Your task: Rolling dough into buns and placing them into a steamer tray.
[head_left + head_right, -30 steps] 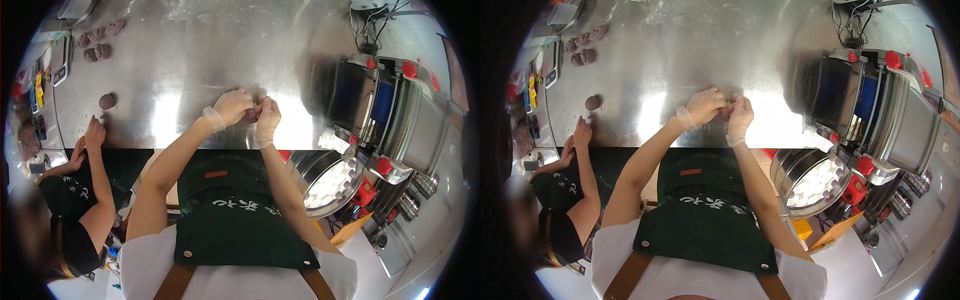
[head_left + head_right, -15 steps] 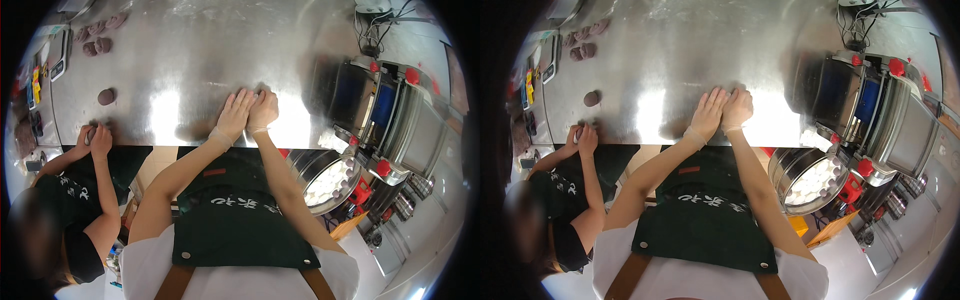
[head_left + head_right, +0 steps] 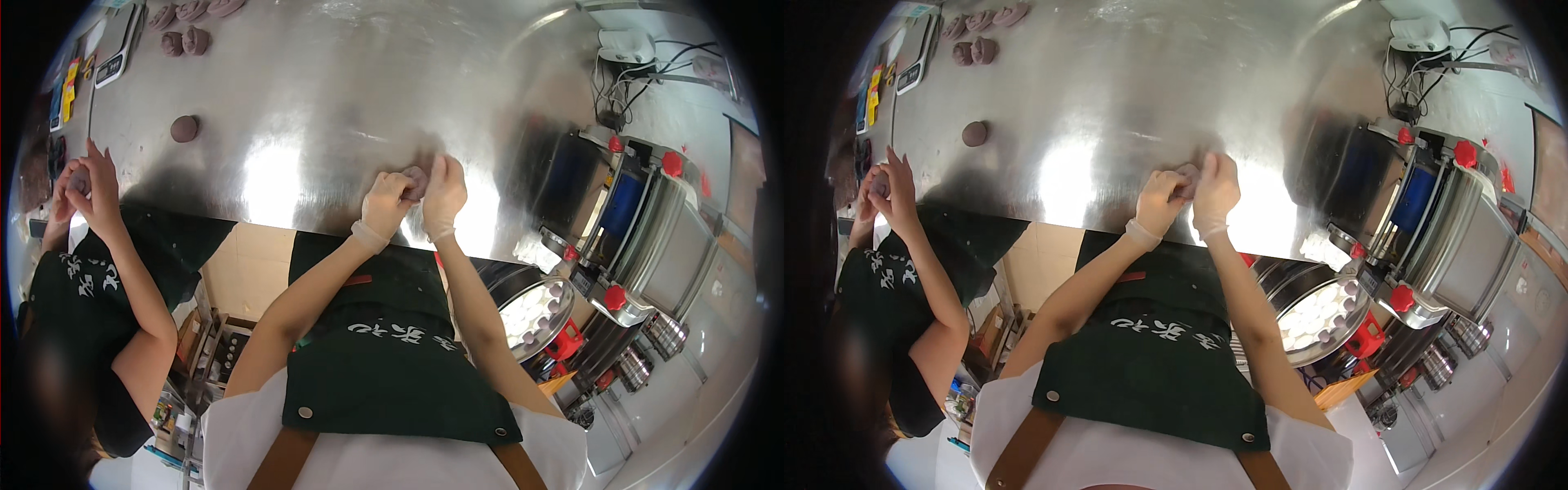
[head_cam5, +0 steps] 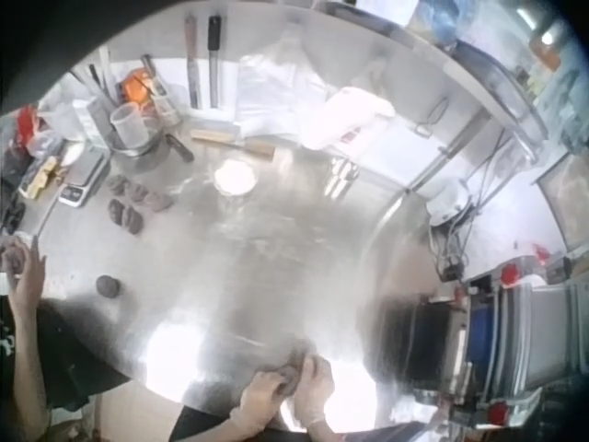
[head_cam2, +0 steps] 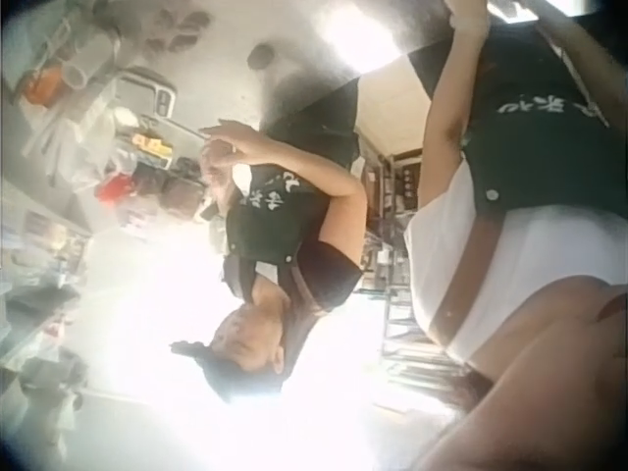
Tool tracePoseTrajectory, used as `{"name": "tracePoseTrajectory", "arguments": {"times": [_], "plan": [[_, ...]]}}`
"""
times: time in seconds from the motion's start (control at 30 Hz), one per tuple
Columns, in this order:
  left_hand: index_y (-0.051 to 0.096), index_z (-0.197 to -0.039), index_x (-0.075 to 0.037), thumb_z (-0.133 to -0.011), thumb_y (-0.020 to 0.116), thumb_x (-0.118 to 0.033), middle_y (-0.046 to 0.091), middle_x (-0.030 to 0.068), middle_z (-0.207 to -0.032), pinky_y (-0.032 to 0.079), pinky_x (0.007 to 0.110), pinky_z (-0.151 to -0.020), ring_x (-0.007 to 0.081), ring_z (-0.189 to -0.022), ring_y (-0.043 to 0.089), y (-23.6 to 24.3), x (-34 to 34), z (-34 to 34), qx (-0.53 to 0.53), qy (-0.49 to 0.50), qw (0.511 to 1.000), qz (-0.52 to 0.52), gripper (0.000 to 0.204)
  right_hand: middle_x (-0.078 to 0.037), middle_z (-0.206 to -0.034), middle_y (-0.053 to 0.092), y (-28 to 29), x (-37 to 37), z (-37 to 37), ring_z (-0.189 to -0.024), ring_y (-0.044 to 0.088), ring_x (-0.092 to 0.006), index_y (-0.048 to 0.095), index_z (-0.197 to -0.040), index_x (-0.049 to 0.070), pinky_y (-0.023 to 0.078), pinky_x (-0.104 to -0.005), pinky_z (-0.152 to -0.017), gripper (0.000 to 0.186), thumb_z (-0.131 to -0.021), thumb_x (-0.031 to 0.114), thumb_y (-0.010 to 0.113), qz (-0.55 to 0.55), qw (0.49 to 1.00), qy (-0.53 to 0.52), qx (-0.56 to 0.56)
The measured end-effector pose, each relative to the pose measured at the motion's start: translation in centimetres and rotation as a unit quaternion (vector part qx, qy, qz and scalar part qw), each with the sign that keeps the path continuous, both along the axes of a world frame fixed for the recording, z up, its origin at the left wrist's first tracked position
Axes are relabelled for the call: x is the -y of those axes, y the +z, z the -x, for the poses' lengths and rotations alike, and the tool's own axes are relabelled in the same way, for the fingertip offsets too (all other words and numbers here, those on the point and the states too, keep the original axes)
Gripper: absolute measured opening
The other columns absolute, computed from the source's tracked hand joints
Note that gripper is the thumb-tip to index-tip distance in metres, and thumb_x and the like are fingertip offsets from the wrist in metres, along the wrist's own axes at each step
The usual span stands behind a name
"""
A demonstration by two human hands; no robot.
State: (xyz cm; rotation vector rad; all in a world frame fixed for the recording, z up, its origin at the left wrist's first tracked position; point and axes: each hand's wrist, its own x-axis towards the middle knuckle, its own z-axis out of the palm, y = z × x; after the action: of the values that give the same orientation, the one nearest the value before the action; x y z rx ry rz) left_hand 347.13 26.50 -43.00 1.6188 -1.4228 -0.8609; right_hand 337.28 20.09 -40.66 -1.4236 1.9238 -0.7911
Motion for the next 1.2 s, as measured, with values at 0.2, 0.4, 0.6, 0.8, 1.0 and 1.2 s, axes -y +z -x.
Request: {"name": "tracePoseTrajectory", "arguments": {"times": [0.2, 0.4, 0.6, 0.8, 1.0, 1.2], "plan": [[0.057, -0.106, -0.011, -0.067, 0.077, -0.007, 0.059, 0.0059, -0.105, 0.052, 0.04, -0.072, 0.0278, -0.098, 0.059, 0.9, 0.0, -0.7, -0.021, 0.105, 0.992, -0.073, 0.044, -0.007, -0.064, 0.062, -2.3, 4.1, -2.3, -0.05, 0.059, -0.0279, 0.064, -0.07, 0.012, 0.047, -0.0408, -0.047, 0.03, -0.088, 0.035, 0.068, 0.122, 0.923, 0.257, -0.261], [0.059, -0.101, -0.011, -0.066, 0.08, -0.012, 0.057, 0.0053, -0.103, 0.052, 0.038, -0.073, 0.025, -0.095, 0.059, 0.1, 1.2, -1.6, 0.09, 0.001, 0.995, 0.042, 0.041, -0.008, -0.056, 0.057, -1.4, 4.4, -2.0, -0.047, 0.056, -0.0275, 0.061, -0.067, 0.012, 0.043, -0.0396, -0.044, 0.035, -0.092, 0.036, 0.065, 0.137, 0.924, 0.261, -0.244], [0.064, -0.098, -0.011, -0.067, 0.08, -0.016, 0.057, 0.0046, -0.106, 0.053, 0.037, -0.078, 0.0257, -0.099, 0.059, 0.6, 2.2, -1.3, 0.086, -0.016, 0.996, -0.026, 0.035, -0.009, -0.057, 0.059, -1.6, 4.3, -1.3, -0.049, 0.058, -0.0298, 0.061, -0.066, 0.01, 0.045, -0.0411, -0.046, 0.038, -0.096, 0.034, 0.059, 0.133, 0.945, 0.229, -0.189], [0.065, -0.101, -0.009, -0.069, 0.081, -0.016, 0.058, 0.0053, -0.107, 0.054, 0.037, -0.08, 0.0271, -0.1, 0.06, 0.8, 3.1, -2.5, 0.017, -0.052, 0.998, -0.032, 0.036, -0.01, -0.058, 0.06, -1.9, 4.9, -0.7, -0.05, 0.059, -0.0291, 0.061, -0.063, 0.008, 0.048, -0.0418, -0.05, 0.039, -0.094, 0.031, 0.062, 0.122, 0.949, 0.215, -0.196], [0.065, -0.106, -0.009, -0.073, 0.078, -0.012, 0.059, 0.0058, -0.106, 0.054, 0.037, -0.077, 0.0256, -0.095, 0.063, 0.2, 3.5, -1.3, 0.017, -0.124, 0.992, -0.018, 0.036, -0.01, -0.058, 0.06, -1.6, 3.8, 1.1, -0.05, 0.059, -0.029, 0.063, -0.065, 0.007, 0.047, -0.0416, -0.048, 0.037, -0.095, 0.029, 0.061, 0.114, 0.963, 0.177, -0.17], [0.066, -0.107, -0.01, -0.076, 0.076, -0.01, 0.061, 0.0056, -0.103, 0.054, 0.036, -0.071, 0.0258, -0.085, 0.065, 0.3, 2.8, 0.2, -0.088, 0.012, 0.994, -0.068, 0.033, -0.01, -0.058, 0.059, -2.2, 4.5, 2.2, -0.05, 0.058, -0.0304, 0.063, -0.066, 0.008, 0.046, -0.0418, -0.047, 0.038, -0.096, 0.03, 0.057, 0.135, 0.954, 0.14, -0.228]]}}
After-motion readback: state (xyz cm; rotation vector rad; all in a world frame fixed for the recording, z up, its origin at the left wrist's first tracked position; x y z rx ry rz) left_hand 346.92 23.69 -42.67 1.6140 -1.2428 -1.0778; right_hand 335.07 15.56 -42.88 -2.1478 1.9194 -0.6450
